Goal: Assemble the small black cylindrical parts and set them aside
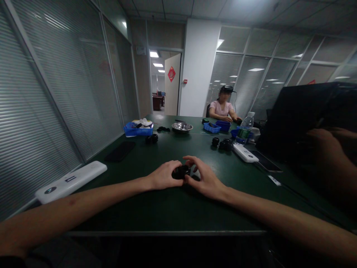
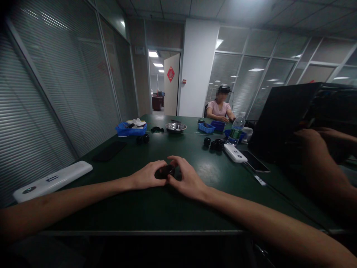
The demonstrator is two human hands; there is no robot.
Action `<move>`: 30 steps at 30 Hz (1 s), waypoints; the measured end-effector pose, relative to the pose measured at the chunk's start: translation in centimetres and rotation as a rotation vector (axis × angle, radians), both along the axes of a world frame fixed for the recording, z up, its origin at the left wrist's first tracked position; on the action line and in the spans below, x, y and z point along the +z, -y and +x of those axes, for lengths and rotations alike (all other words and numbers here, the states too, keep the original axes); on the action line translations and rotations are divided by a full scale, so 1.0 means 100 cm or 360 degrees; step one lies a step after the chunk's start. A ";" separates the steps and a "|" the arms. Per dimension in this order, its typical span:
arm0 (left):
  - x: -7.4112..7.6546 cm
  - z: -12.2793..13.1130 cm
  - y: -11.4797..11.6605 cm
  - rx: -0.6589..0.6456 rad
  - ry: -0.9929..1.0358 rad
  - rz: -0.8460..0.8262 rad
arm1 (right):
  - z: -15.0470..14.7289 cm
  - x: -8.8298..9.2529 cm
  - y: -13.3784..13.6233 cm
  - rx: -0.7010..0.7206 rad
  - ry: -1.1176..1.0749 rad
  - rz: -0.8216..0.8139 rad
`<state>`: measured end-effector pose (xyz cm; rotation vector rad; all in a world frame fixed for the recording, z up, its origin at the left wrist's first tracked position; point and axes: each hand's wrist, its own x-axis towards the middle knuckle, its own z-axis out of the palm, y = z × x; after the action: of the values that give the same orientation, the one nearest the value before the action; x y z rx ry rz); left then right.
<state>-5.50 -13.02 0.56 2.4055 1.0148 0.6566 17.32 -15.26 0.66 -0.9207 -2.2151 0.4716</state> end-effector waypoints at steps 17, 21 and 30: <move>0.000 -0.002 0.002 0.0028 -0.0022 -0.0025 | 0.016 -0.002 -0.035 -0.0279 0.0024 0.0114; 0.001 -0.003 0.003 0.0054 -0.0078 0.0000 | 0.030 -0.009 -0.055 -0.0242 0.0391 0.0005; -0.003 0.005 0.004 0.0110 -0.0446 0.0094 | 0.029 -0.021 -0.059 -0.0382 0.0722 -0.0066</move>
<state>-5.04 -13.43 0.25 2.5742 1.2099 0.3827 20.18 -9.38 -1.40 -1.4079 -2.4504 0.2085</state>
